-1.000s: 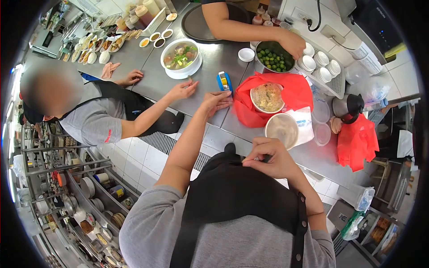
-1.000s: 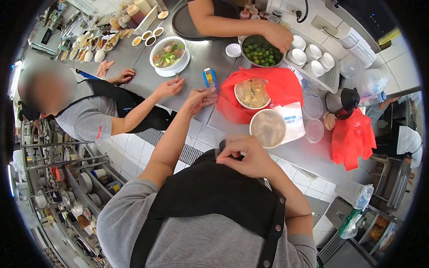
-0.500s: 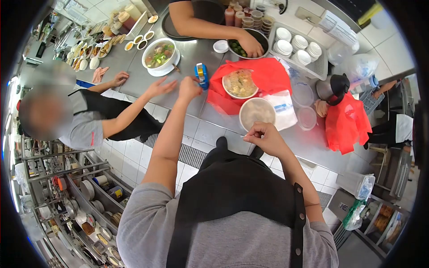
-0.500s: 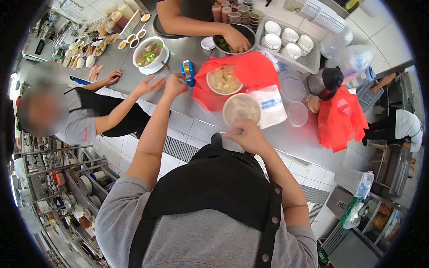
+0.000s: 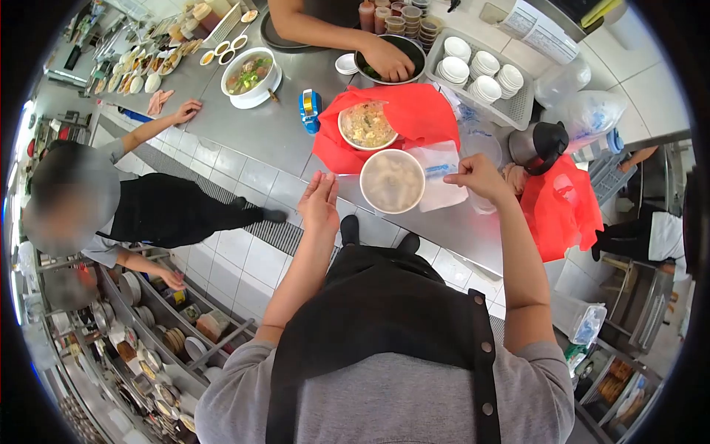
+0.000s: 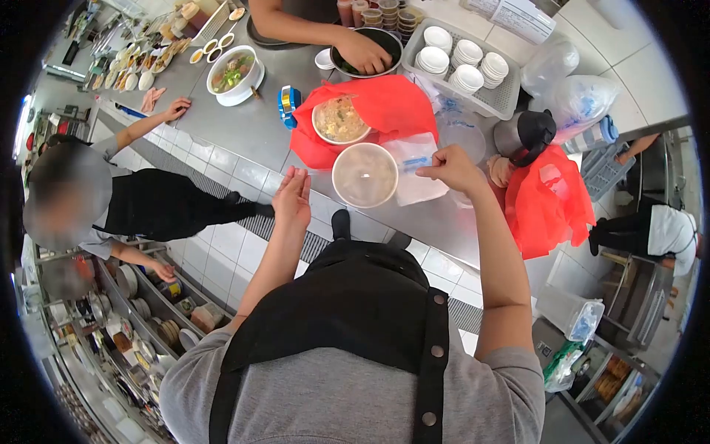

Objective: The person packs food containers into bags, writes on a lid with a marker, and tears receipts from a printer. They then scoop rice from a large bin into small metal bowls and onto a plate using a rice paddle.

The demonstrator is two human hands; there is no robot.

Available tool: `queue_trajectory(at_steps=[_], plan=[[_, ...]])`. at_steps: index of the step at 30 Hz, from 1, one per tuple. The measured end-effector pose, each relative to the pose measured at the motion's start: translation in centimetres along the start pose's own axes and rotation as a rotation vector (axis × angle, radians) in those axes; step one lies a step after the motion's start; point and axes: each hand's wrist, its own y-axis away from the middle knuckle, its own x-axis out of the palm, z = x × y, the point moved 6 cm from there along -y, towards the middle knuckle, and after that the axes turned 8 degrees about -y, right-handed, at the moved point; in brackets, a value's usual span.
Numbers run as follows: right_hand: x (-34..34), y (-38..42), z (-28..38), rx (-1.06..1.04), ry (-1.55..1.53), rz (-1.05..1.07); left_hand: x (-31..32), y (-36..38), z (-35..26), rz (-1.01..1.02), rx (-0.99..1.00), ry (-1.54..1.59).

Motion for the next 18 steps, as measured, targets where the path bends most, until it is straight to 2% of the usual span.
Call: queue_trajectory(at_steps=[2, 4, 7, 9, 13, 16, 18], plan=[[1.1, -2.1, -1.7, 0.004, 0.055, 0.046, -1.2, -1.1, 2.4, -0.116, -0.071, 0.01], [2.6, -3.3, -2.9, 0.007, 0.11, 0.086, -1.7, -1.6, 3.6, -0.134, -0.095, 0.022], [5.4, -4.3, -2.1, 0.037, 0.204, 0.15, -2.2, -1.9, 3.2, -0.165, -0.055, -0.002], [7.1, -4.1, -0.9, -0.026, 0.323, 0.16, -3.3, -2.5, 1.9, -0.187, 0.09, -0.082], [11.5, -6.2, -3.8, -0.194, 0.254, 0.201, -3.5, -3.5, 5.1, -0.113, 0.036, -0.211], [12.3, -7.3, -3.4, -0.181, 0.252, 0.262, -2.7, -3.4, 5.3, -0.105, 0.098, -0.259], [13.0, -8.0, -4.4, -0.062, 0.386, 0.387, -1.3, -2.1, 4.1, -0.051, 0.16, -0.348]])
